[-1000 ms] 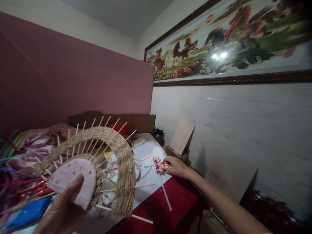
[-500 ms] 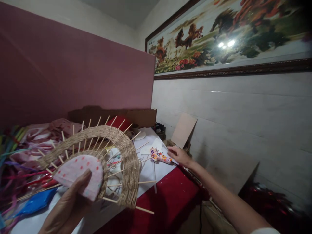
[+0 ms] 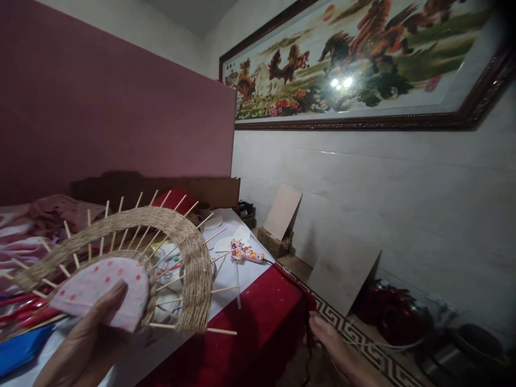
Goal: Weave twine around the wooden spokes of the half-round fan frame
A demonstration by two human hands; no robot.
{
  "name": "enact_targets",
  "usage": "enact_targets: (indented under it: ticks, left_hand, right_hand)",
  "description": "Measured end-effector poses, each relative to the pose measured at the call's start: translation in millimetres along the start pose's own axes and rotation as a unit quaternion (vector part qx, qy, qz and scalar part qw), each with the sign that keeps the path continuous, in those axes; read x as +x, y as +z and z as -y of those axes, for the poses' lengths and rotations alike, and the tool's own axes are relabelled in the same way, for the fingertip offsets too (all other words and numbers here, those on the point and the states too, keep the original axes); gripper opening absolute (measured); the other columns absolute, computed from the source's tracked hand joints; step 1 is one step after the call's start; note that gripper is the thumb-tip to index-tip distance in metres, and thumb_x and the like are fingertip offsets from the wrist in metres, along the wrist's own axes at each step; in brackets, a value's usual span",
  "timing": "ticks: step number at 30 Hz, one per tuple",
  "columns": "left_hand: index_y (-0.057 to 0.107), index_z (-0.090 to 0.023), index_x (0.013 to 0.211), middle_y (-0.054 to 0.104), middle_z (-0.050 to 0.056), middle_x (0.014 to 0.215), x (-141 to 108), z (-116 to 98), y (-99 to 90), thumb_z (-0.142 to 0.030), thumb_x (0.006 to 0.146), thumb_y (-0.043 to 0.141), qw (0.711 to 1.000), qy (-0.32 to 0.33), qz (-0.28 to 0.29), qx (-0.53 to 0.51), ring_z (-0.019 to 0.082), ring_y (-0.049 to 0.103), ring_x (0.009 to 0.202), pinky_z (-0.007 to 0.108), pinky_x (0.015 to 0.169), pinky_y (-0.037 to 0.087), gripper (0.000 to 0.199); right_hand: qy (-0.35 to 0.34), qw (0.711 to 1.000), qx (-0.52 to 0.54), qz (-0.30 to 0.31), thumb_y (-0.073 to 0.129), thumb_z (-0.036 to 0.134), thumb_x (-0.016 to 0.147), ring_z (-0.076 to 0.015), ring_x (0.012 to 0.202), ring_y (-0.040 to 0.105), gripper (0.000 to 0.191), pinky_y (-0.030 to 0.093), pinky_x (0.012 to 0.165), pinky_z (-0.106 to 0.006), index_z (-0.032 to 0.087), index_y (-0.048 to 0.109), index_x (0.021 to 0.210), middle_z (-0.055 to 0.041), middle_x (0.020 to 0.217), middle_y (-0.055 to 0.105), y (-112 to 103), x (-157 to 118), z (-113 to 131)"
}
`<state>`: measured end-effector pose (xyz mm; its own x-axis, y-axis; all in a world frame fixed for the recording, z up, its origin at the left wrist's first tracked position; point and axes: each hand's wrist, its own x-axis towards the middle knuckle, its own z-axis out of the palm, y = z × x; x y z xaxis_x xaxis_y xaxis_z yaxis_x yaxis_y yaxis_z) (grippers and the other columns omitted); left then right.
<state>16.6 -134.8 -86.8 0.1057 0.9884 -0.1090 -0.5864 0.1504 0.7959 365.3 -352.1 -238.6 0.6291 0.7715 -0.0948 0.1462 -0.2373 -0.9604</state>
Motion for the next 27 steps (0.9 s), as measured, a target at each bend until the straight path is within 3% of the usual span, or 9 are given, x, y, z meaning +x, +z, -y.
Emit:
enact_targets:
  ticks: [3,6,12,14,18,22,25,27]
  left_hand:
    - [0.063,-0.02,0.099,0.07,-0.003,0.079,-1,1,2.5,-0.002,0.08,0.051,1.0,0.014,0.005,-0.006,0.009,0.066,0.063,0.017,0.062,0.056,0.029]
    - [0.063,-0.02,0.1,0.07,-0.001,0.082,-4,1,6.2,0.0,0.08,0.049,1.0,0.011,-0.004,-0.01,0.009,0.066,0.065,0.016,0.062,0.055,0.032]
    - [0.066,-0.021,0.095,0.07,-0.002,0.077,-9,-1,9.6,-0.001,0.076,0.056,0.999,-0.025,-0.01,-0.043,0.01,0.066,0.062,0.017,0.058,0.056,0.029]
    - [0.066,-0.02,0.096,0.07,0.0,0.08,-10,0,10.1,-0.004,0.076,0.057,0.999,-0.03,-0.006,-0.041,0.011,0.066,0.063,0.018,0.06,0.057,0.027]
    - [0.064,-0.019,0.1,0.069,0.001,0.081,-11,0,10.8,-0.002,0.076,0.056,0.998,-0.038,-0.03,-0.035,0.012,0.066,0.065,0.02,0.063,0.057,0.031]
    - [0.064,-0.021,0.101,0.069,0.001,0.082,-11,0,10.3,-0.002,0.076,0.056,0.998,-0.042,-0.025,-0.039,0.012,0.067,0.067,0.019,0.063,0.057,0.033]
    - [0.064,-0.021,0.101,0.069,0.001,0.083,-11,0,8.2,-0.002,0.075,0.056,0.998,-0.039,-0.017,-0.035,0.014,0.067,0.068,0.022,0.062,0.057,0.033]
    - [0.063,-0.02,0.101,0.069,0.003,0.084,-10,2,6.0,-0.004,0.074,0.058,0.998,-0.051,-0.012,-0.025,0.016,0.067,0.069,0.026,0.063,0.058,0.032]
  right_hand:
    - [-0.02,0.998,-0.036,-0.048,0.037,0.073,0.066,-0.01,0.032,0.039,0.053,0.033,0.036,-0.022,0.021,0.043,0.06,0.0072,0.038,0.037,9,-6,10]
    - [-0.062,0.987,-0.119,-0.084,0.034,0.066,0.074,-0.0094,0.032,0.033,0.046,0.029,0.034,-0.021,0.022,0.042,0.062,0.0087,0.038,0.031,13,-9,27]
    - [-0.196,0.925,-0.294,-0.136,0.035,0.05,0.079,-0.0187,0.049,0.055,0.029,0.04,0.052,-0.029,0.024,0.041,0.067,-0.0019,0.053,0.056,18,-19,52]
    - [-0.203,0.915,-0.331,-0.112,0.036,0.042,0.081,-0.0199,0.054,0.058,0.021,0.04,0.055,-0.03,0.025,0.042,0.07,-0.0031,0.057,0.059,21,-23,58]
    - [-0.17,0.908,-0.384,0.008,0.038,0.031,0.08,-0.0169,0.055,0.059,0.018,0.041,0.053,-0.026,0.024,0.044,0.065,-0.0015,0.06,0.063,31,-29,62]
    - [-0.146,0.845,-0.51,0.061,0.04,0.029,0.082,-0.0221,0.069,0.063,0.021,0.042,0.06,-0.03,0.023,0.057,0.072,-0.0063,0.072,0.068,30,-27,69]
    - [-0.115,0.796,-0.59,0.07,0.048,0.031,0.08,-0.029,0.074,0.064,0.023,0.04,0.06,-0.033,0.02,0.064,0.067,-0.0117,0.076,0.069,21,-19,94]
    - [-0.122,0.803,-0.579,0.072,0.049,0.039,0.08,-0.0265,0.068,0.064,0.03,0.038,0.056,-0.031,0.021,0.063,0.062,-0.0102,0.072,0.069,17,-10,119]
